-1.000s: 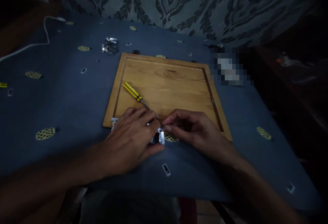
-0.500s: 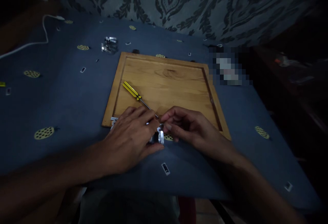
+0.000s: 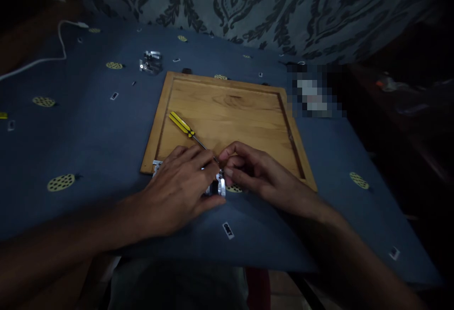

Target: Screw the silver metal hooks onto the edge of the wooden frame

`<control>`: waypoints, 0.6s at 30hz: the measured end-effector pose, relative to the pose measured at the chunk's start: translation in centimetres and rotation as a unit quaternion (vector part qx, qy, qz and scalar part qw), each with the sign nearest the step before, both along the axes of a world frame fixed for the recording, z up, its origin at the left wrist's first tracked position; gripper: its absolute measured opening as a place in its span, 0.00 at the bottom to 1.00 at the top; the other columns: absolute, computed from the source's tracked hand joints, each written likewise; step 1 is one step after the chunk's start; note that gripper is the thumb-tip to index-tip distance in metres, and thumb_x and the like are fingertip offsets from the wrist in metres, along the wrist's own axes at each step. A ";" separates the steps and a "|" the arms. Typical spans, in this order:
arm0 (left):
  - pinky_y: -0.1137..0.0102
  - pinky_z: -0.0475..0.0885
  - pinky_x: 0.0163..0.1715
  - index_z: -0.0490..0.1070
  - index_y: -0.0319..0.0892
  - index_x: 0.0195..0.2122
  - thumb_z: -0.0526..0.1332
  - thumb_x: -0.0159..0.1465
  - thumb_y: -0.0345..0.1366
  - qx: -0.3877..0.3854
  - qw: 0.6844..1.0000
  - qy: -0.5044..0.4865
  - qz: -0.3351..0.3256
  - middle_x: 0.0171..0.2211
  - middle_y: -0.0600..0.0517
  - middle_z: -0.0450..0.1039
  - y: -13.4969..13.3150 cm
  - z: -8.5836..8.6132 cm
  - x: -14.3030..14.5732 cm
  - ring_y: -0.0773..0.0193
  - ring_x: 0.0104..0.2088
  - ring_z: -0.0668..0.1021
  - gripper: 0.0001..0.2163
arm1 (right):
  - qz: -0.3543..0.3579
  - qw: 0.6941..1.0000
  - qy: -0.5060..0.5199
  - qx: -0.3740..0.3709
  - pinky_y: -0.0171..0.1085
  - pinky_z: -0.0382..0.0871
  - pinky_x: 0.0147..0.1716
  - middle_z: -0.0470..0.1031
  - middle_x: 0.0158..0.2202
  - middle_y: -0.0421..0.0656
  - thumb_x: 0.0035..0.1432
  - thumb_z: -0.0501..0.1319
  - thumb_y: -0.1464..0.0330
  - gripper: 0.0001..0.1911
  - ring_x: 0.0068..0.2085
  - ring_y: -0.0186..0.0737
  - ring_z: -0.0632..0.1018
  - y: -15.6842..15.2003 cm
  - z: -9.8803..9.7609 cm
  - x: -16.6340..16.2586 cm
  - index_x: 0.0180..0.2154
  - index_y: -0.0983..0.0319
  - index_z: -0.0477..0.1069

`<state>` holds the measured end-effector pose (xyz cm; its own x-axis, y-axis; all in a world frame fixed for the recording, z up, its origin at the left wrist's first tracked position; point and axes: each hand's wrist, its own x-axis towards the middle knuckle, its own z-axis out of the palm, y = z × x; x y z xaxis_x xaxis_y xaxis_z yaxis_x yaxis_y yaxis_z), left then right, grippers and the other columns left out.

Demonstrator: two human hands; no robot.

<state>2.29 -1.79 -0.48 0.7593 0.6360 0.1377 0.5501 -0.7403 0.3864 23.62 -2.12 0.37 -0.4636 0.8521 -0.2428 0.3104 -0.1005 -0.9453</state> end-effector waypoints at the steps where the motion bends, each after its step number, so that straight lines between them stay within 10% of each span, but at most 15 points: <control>1: 0.56 0.69 0.48 0.73 0.38 0.51 0.69 0.66 0.45 0.003 1.000 -0.002 0.000 0.47 0.47 0.75 0.0 0.0 0.0 0.51 0.49 0.75 0.19 | 0.001 1.000 0.002 -0.001 0.35 0.66 0.33 0.71 0.29 0.36 0.65 0.62 0.61 0.10 0.32 0.35 0.72 0.1 0.0 0.0 0.44 0.58 0.67; 18: 0.56 0.70 0.48 0.74 0.37 0.50 0.70 0.66 0.45 0.024 0.999 -0.022 -0.004 0.49 0.45 0.76 0.0 -0.4 -0.1 0.50 0.49 0.76 0.19 | 0.032 0.999 0.000 0.007 0.34 0.65 0.32 0.69 0.29 0.35 0.67 0.61 0.66 0.07 0.31 0.34 0.71 0.4 -0.1 -0.2 0.44 0.58 0.64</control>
